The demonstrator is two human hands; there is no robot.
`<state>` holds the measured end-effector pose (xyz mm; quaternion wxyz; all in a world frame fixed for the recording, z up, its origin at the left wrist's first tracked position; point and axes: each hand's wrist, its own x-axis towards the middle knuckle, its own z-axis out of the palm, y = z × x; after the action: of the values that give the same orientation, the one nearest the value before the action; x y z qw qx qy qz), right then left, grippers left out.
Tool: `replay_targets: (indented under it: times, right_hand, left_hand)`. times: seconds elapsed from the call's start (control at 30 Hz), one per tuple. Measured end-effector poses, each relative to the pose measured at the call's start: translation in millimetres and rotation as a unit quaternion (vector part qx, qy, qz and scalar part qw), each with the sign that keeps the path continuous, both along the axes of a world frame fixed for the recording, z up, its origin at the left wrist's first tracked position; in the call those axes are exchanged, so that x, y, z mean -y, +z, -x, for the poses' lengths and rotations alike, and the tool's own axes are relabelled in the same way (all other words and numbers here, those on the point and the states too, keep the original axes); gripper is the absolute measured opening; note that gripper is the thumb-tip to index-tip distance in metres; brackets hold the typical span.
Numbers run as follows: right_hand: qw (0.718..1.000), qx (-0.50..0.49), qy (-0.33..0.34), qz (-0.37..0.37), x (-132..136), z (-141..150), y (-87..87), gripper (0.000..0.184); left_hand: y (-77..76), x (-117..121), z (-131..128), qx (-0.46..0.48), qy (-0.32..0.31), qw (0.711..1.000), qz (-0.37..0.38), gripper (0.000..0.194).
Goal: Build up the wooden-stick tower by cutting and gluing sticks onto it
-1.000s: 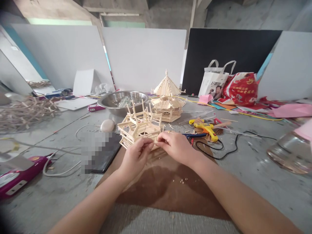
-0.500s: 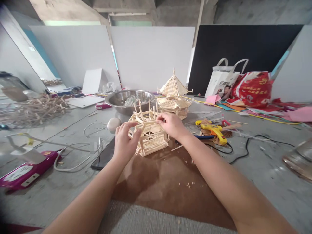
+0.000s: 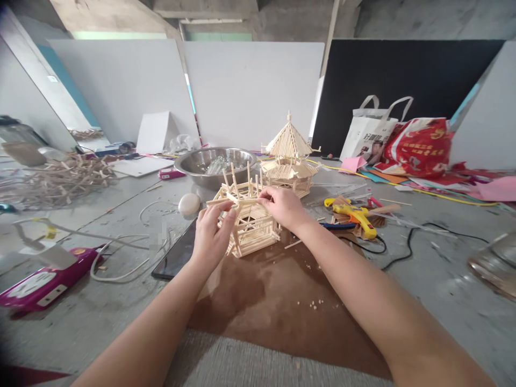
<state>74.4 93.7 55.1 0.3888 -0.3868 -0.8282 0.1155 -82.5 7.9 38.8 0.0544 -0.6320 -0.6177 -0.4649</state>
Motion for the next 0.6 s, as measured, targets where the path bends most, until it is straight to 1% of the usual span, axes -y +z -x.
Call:
replay_targets:
  times: [0.13,0.33,0.6]
  right_hand:
    - [1.0,-0.001,-0.005,0.008,1.1,1.2,1.3,0.013]
    - [1.0,-0.012,-0.009,-0.001,0.0,0.8,0.3,0.01]
    - [1.0,-0.022,-0.013,0.003,-4.5,2.0,-0.6,0.01]
  left_hand:
    - [-0.9,-1.0,0.0,-0.013,-0.002,1.0,0.009,0.025]
    - [-3.5,-1.8,0.3,-0.056,0.001,0.998,0.02,0.033]
    - [-6.8,-1.9,0.9,-0.103,0.014,0.995,0.009,0.036]
